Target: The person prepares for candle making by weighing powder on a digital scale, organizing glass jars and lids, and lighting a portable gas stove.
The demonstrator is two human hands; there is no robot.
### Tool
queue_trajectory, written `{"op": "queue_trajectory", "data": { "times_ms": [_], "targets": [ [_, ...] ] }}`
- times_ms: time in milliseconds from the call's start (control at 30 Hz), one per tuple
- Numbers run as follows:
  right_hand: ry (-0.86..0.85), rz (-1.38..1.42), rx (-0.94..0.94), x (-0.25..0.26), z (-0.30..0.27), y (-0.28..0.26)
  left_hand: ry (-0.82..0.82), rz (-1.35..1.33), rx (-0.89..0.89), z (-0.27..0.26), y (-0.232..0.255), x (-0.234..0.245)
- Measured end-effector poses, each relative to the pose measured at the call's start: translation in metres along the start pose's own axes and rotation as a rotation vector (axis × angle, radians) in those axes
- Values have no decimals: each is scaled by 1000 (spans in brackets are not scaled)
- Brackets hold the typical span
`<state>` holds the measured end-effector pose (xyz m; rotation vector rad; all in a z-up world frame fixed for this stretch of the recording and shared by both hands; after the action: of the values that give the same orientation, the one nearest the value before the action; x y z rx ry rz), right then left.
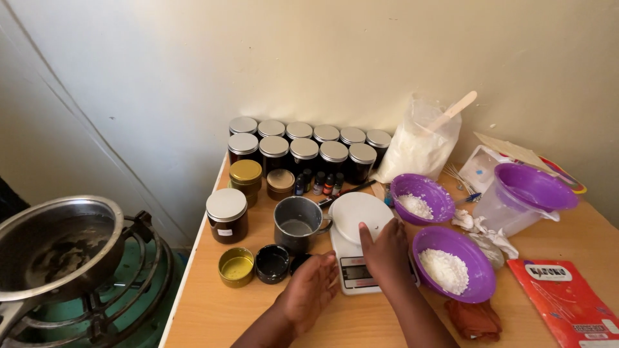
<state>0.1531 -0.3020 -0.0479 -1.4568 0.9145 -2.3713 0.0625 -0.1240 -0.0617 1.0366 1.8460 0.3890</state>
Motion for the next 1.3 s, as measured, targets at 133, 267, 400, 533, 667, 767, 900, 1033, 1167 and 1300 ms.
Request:
{"op": "queue_trajectory", "data": {
  "times_ms": [133, 267, 400, 533, 667, 767, 900, 1033, 1167, 1300],
  "targets": [
    [-43, -60, -38, 5, 22, -7, 235, -32, -12, 20, -5, -14],
    [-108, -158, -139, -2, 43, -8, 298, -115, 8, 31, -3, -26],
    [-110, -185, -183, 8, 42, -13, 401, -343, -53, 27, -2, -36],
    [7, -145, -111, 22, 42, -21, 454, -449, 13, 21, -11, -51],
    [-81, -53, -179, 48, 38, -40, 516, -231, -62, -14, 10, -71],
    [-152, 16, -292, 61, 32, -45, 572, -137, -257, -34, 26, -80],
    [-187, 247, -318, 57, 34, -42, 591, 256, -320, -56, 46, -104],
    [-28, 438, -327, 68, 41, -42, 580, 369, -482, -65, 66, -115],
    [87, 885, -268, 115, 26, -52, 376, 311, -490, -85, 81, -118],
    [-45, 1274, -203, 111, 72, -8, 274, -3, -427, -79, 86, -120]
  ]
}}
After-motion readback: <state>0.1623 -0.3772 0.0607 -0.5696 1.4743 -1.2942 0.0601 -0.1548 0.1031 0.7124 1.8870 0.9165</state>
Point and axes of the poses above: each hand's wrist, its own z-axis towards the middle knuckle, its own x-axis out of the back of the hand, y = z × x, the point moved 5 cm from there along z, towards the middle knuckle, and after that the axes turned 15 degrees about y, right-handed, at the moved point
